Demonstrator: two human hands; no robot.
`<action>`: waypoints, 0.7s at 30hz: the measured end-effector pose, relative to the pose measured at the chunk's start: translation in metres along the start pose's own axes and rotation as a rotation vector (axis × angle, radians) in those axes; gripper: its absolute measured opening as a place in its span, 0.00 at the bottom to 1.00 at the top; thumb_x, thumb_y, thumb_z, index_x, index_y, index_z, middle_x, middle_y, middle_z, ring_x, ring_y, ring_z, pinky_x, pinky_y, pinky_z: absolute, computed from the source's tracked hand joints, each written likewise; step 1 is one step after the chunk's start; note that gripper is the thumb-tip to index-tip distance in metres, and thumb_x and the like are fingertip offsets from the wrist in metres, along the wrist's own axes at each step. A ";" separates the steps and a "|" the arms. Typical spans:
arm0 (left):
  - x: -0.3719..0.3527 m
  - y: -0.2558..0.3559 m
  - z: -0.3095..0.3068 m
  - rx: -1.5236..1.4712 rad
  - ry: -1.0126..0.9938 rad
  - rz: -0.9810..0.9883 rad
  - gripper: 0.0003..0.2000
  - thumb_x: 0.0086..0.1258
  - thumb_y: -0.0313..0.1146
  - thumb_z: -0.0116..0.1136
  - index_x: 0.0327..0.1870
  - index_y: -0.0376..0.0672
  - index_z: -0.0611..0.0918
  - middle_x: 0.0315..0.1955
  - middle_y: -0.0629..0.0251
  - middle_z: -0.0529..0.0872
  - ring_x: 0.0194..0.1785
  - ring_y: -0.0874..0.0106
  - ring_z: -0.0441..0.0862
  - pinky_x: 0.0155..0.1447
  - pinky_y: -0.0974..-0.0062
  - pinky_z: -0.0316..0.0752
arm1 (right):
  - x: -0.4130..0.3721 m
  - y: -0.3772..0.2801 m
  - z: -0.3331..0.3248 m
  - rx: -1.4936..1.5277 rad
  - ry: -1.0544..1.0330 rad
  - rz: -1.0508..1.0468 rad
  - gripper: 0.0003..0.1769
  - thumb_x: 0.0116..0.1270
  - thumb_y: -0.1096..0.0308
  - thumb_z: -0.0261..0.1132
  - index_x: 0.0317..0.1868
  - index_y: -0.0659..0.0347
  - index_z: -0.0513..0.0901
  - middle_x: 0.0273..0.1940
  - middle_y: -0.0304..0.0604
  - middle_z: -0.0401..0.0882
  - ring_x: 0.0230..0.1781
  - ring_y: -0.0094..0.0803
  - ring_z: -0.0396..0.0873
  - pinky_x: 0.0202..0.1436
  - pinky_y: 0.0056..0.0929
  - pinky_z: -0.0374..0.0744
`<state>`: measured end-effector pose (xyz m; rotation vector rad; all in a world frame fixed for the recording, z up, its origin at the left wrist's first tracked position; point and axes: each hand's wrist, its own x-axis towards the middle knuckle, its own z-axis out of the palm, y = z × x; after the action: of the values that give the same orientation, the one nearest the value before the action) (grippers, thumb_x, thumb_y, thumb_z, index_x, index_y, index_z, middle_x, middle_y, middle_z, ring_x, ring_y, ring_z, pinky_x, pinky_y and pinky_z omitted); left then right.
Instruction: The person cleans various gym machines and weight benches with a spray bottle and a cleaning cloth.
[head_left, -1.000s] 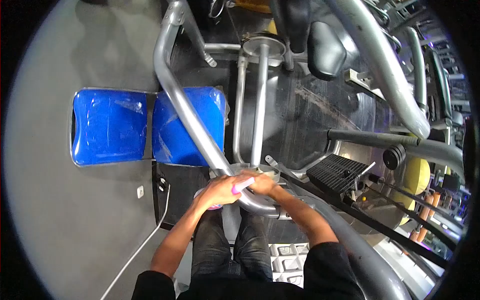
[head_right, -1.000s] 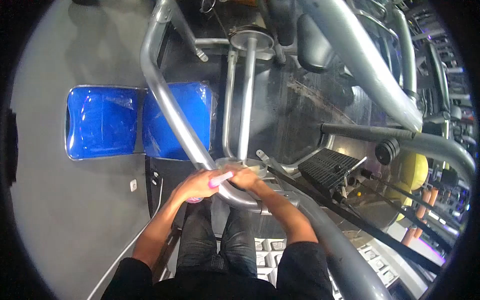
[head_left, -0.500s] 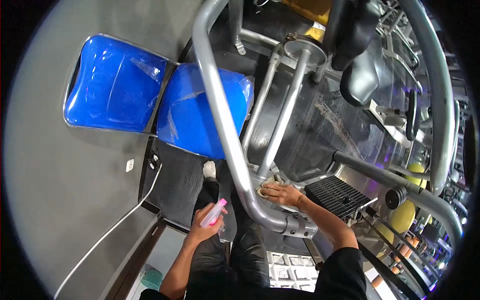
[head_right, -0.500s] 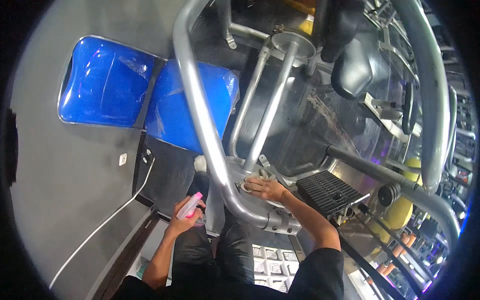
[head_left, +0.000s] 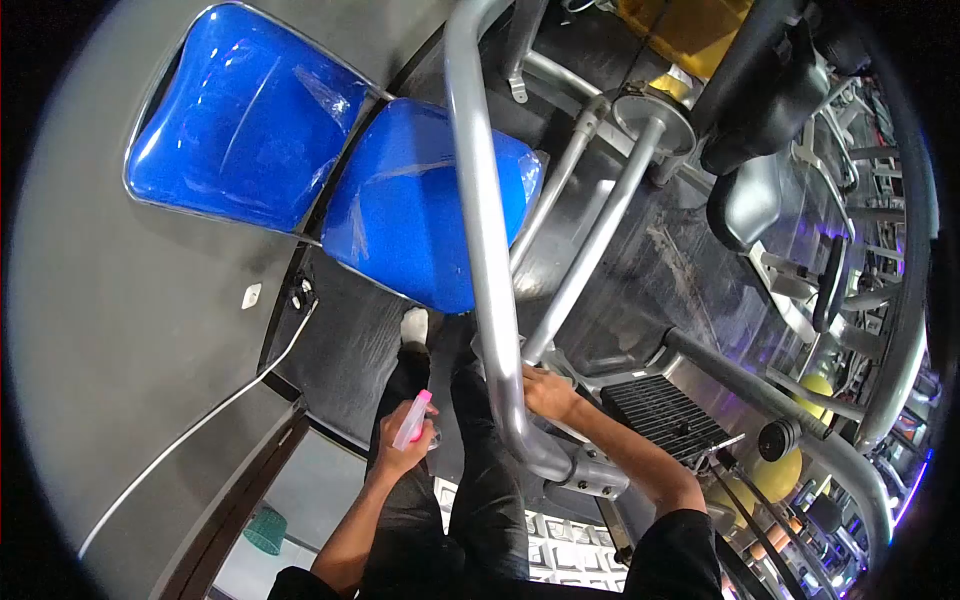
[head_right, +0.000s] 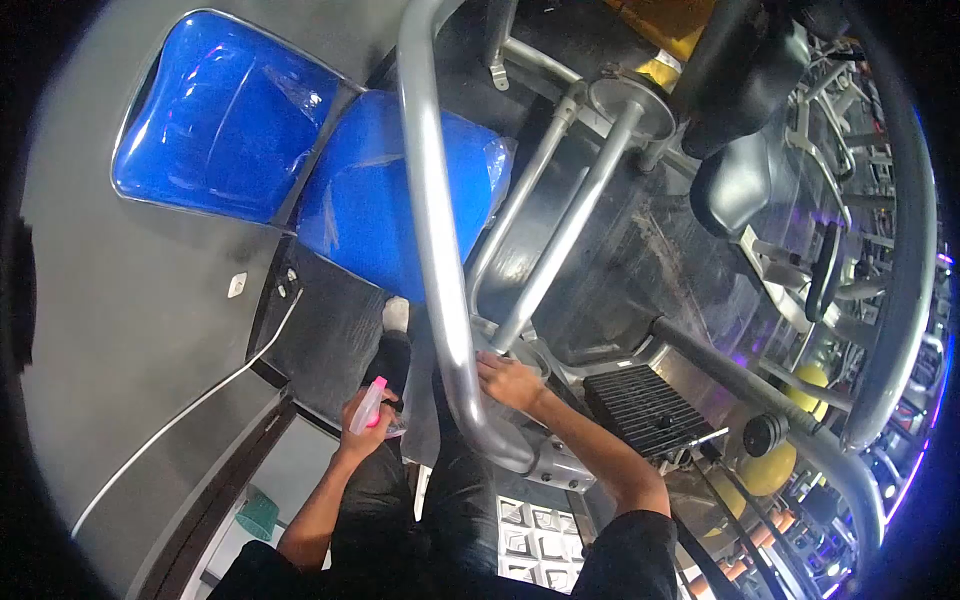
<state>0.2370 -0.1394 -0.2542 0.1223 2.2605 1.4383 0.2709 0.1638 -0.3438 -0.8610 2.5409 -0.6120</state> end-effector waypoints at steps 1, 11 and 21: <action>-0.001 -0.002 0.000 -0.004 0.018 0.008 0.11 0.56 0.18 0.58 0.40 0.40 0.80 0.34 0.59 0.85 0.35 0.59 0.85 0.41 0.65 0.80 | 0.006 0.001 0.010 0.001 0.000 -0.005 0.11 0.61 0.68 0.61 0.42 0.58 0.84 0.55 0.42 0.80 0.62 0.36 0.75 0.61 0.32 0.78; 0.008 0.046 -0.001 -0.015 -0.064 0.001 0.09 0.57 0.19 0.58 0.39 0.39 0.79 0.34 0.61 0.85 0.35 0.63 0.85 0.39 0.69 0.81 | 0.054 0.026 -0.003 0.809 0.334 0.633 0.13 0.65 0.71 0.61 0.49 0.64 0.81 0.34 0.50 0.85 0.38 0.40 0.85 0.42 0.39 0.82; 0.050 0.113 0.002 0.026 -0.372 0.214 0.13 0.54 0.22 0.64 0.43 0.37 0.81 0.33 0.61 0.85 0.32 0.64 0.87 0.38 0.71 0.82 | 0.037 0.132 0.030 0.192 0.372 0.638 0.25 0.58 0.75 0.62 0.58 0.50 0.81 0.57 0.53 0.78 0.55 0.49 0.79 0.59 0.41 0.78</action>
<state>0.1745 -0.0715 -0.1723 0.6047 2.0040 1.3559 0.1955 0.2261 -0.4446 0.1616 2.7913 -0.8299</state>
